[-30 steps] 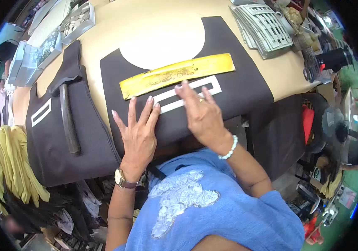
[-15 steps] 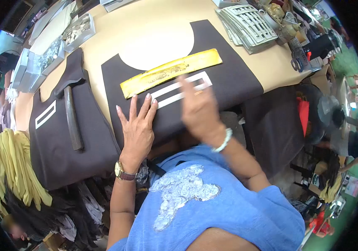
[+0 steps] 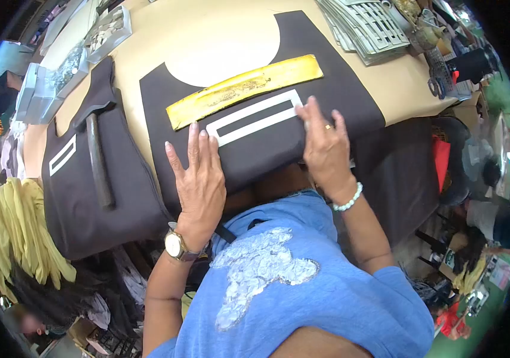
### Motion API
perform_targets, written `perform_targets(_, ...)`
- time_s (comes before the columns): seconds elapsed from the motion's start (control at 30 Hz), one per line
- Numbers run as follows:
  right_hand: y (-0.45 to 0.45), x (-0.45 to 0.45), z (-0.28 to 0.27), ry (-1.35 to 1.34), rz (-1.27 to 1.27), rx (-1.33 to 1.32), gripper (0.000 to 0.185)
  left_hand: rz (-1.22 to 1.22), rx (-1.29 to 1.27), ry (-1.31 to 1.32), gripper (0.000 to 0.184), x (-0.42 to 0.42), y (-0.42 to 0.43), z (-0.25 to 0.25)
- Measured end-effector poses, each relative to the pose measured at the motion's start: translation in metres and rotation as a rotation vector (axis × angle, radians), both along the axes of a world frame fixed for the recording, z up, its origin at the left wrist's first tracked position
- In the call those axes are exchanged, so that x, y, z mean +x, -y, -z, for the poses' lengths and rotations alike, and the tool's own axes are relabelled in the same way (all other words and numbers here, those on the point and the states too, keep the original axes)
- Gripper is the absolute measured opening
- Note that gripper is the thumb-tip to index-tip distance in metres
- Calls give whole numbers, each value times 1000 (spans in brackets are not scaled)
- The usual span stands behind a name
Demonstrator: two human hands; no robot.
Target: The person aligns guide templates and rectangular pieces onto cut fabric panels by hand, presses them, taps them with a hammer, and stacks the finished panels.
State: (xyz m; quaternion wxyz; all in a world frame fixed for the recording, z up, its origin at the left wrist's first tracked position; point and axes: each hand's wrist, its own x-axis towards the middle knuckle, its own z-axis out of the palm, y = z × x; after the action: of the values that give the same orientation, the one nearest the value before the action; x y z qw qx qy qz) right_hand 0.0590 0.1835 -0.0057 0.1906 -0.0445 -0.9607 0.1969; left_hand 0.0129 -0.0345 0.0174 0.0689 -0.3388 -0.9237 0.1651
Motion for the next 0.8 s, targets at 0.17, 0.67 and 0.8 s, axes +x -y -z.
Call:
perform_targets(0.17,-14,-7,-9,11,11,209,39,-63,157,85,45,-3,11,-5)
perform_targets(0.67,-10,-232,0,33,8,315,45,-537,809,49,56,-22,17,33)
perform_targets(0.8,-43,-177,-10,12,233,325,36,-484,820,40,47,-22,15,31)
